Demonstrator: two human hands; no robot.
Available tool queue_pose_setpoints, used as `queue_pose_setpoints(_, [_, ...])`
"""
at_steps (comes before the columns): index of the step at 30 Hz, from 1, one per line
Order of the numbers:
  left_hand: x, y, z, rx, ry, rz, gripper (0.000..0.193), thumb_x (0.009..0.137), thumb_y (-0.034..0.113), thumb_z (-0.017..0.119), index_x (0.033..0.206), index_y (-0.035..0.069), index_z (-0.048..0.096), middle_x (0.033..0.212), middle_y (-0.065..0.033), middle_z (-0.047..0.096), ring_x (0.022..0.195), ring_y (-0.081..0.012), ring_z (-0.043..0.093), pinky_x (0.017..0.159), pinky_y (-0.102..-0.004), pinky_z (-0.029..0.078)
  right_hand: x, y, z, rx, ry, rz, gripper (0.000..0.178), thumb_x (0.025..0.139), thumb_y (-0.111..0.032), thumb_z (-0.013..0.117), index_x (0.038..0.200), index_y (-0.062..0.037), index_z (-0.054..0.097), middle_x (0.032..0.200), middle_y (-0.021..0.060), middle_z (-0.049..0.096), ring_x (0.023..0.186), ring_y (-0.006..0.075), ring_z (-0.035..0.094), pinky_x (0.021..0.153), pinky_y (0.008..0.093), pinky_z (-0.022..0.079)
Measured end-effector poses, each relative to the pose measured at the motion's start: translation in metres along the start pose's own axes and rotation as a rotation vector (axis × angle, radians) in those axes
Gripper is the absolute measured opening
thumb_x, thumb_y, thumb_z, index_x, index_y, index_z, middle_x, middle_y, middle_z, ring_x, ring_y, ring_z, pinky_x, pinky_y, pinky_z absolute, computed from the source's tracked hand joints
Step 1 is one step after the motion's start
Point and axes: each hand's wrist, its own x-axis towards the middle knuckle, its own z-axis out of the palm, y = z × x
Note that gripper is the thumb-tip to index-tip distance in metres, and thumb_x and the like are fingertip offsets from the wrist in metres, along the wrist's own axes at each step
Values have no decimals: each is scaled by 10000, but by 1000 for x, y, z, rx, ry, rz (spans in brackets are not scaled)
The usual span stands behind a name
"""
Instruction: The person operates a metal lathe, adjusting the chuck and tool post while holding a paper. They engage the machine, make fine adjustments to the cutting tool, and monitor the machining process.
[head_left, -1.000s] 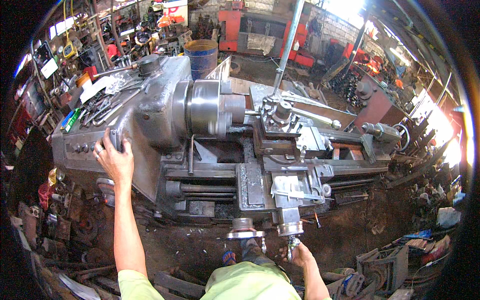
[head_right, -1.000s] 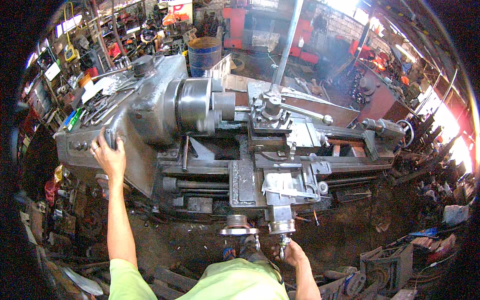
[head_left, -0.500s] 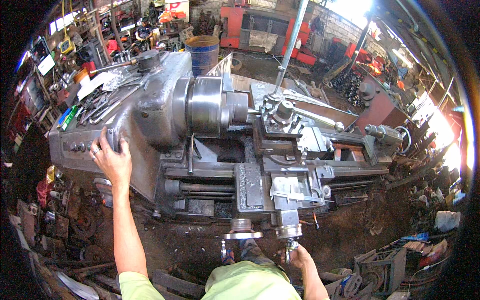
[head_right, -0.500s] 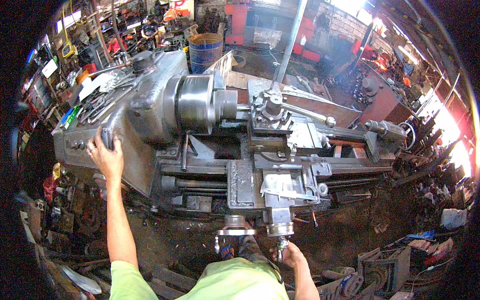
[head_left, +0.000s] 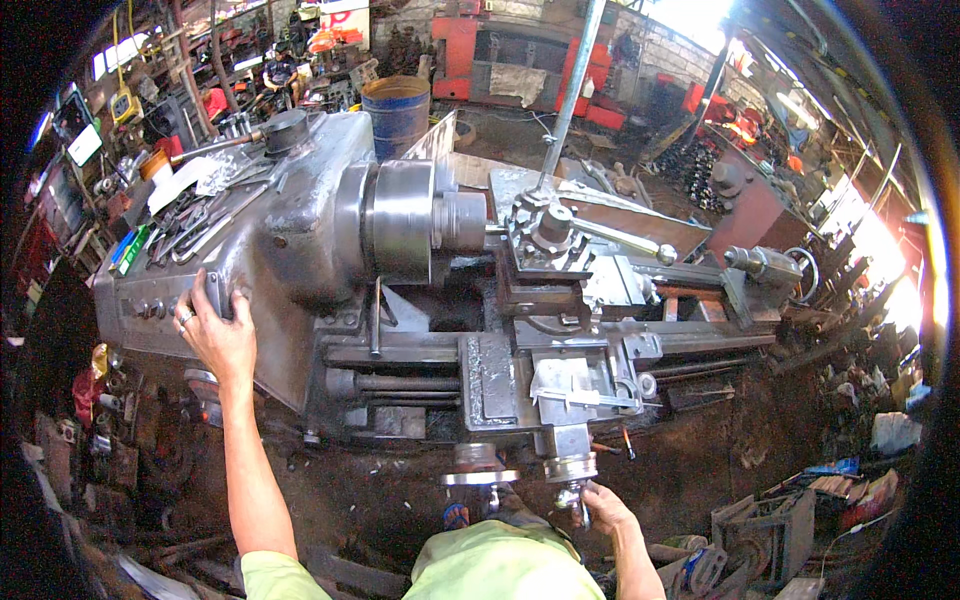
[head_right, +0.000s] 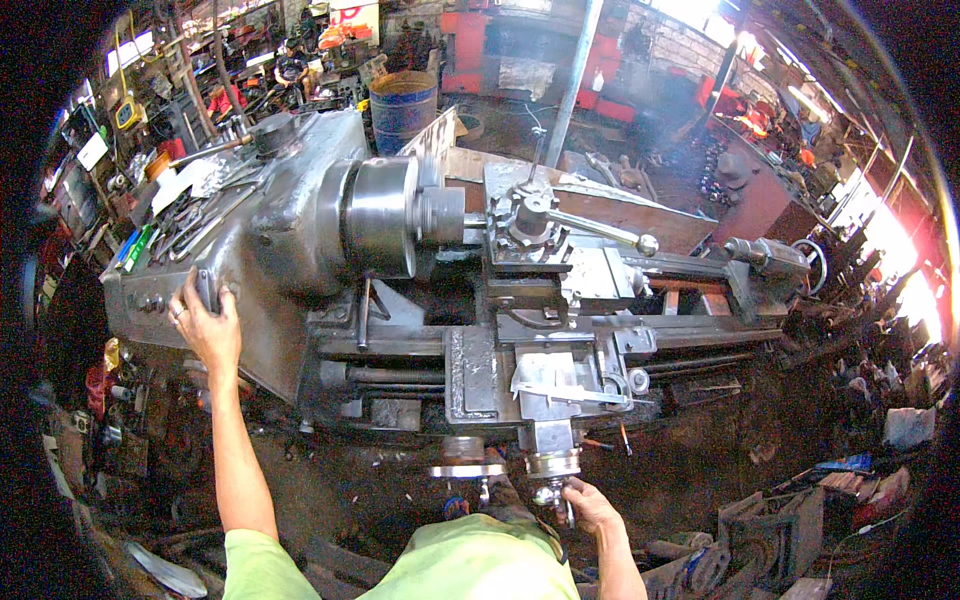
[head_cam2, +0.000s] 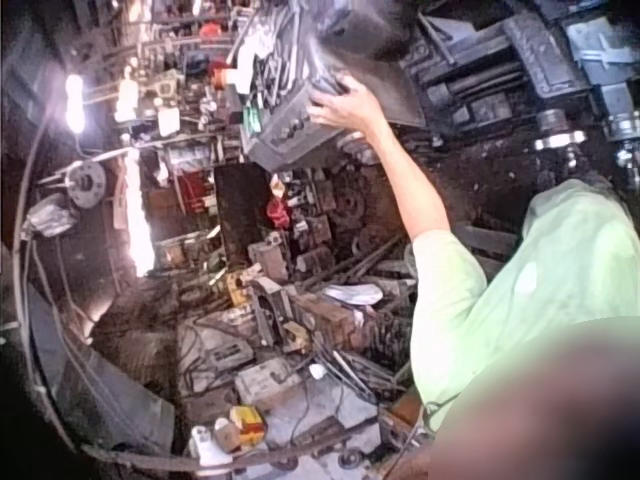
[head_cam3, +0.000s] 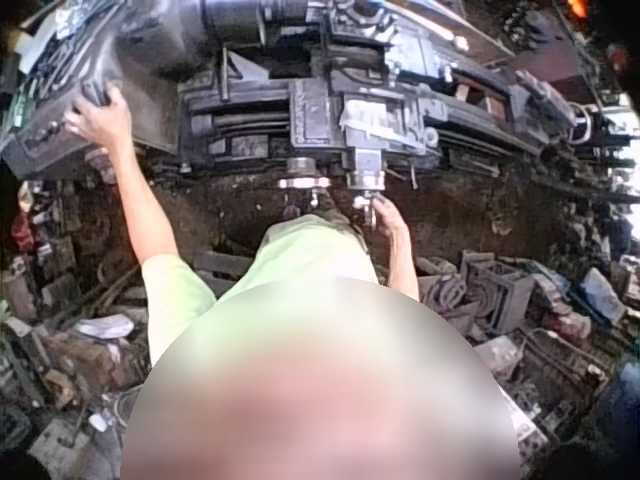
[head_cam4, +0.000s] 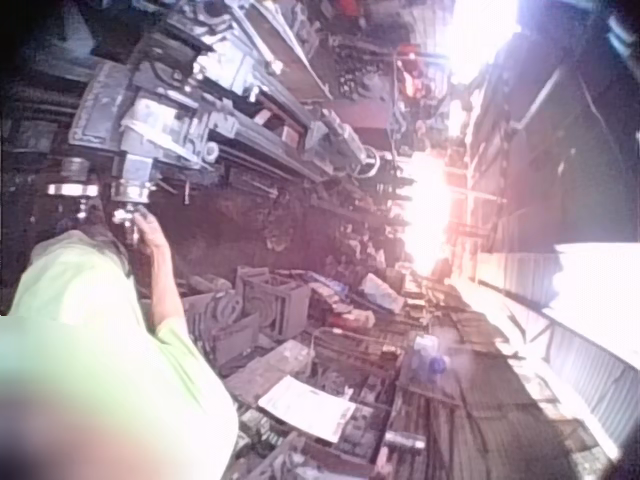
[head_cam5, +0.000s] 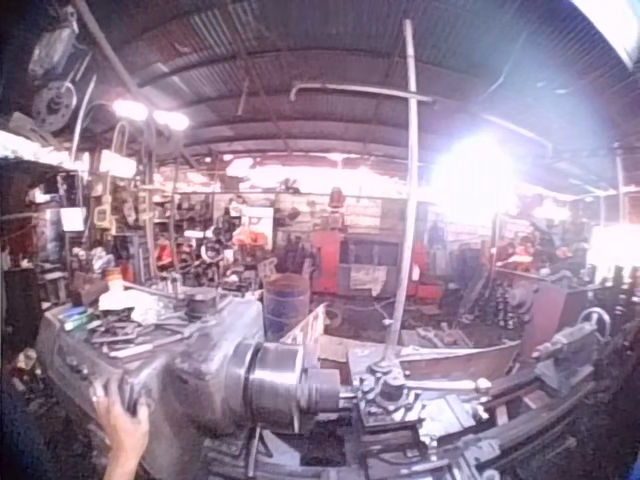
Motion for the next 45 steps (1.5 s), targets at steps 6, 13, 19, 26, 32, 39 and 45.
queue_pose_setpoints(6, [-1,1,-1,10,2,2,535,772,206,708,1269,84,550,1148,-203,511,1096,-375,471,953,-498,380,-45,-43,60,-1018,508,-211,339,800,-267,728,965,15,638,739,97,655,608,174,611,558,333,488])
queue_pose_setpoints(13, [1,4,-5,-3,-19,17,526,767,204,713,1250,76,548,1138,-211,524,1089,-386,480,946,-492,383,-50,-11,102,-874,317,-116,361,902,-292,589,877,62,654,719,128,669,637,161,591,610,333,470])
queue_pose_setpoints(19, [0,2,-7,9,-35,-4,514,801,275,654,1228,21,524,1122,-266,507,1089,-439,459,947,-547,367,-14,38,101,-995,420,-376,234,884,-176,569,878,53,618,704,178,627,608,241,585,584,391,459])
queue_pose_setpoints(26, [2,8,-10,-17,-6,-16,538,754,235,667,1233,37,526,1090,-223,492,1081,-401,447,935,-523,388,-1,50,62,-1248,231,-307,555,910,-341,570,1265,78,496,1073,296,637,1004,450,617,832,440,498])
queue_pose_setpoints(32, [3,25,-23,70,-61,-77,540,781,265,668,1244,32,519,1177,-243,495,1105,-421,467,933,-509,398,-18,44,-26,-446,93,-41,355,960,-347,549,1091,-23,612,836,79,673,660,142,605,583,265,476])
queue_pose_setpoints(39, [-155,103,-57,-255,-245,-111,566,752,227,692,1243,29,491,1211,-228,481,1156,-391,442,985,-499,368,12,108,-162,-777,411,158,321,908,-224,617,1070,53,620,789,61,635,673,157,561,596,306,460])
queue_pose_setpoints(45, [-322,80,-85,-107,-672,-739,569,778,315,684,1228,1,535,1136,-244,564,1102,-396,520,979,-452,394,37,118,-183,-836,397,147,308,902,-205,620,1062,59,625,781,61,624,684,163,556,602,311,458])
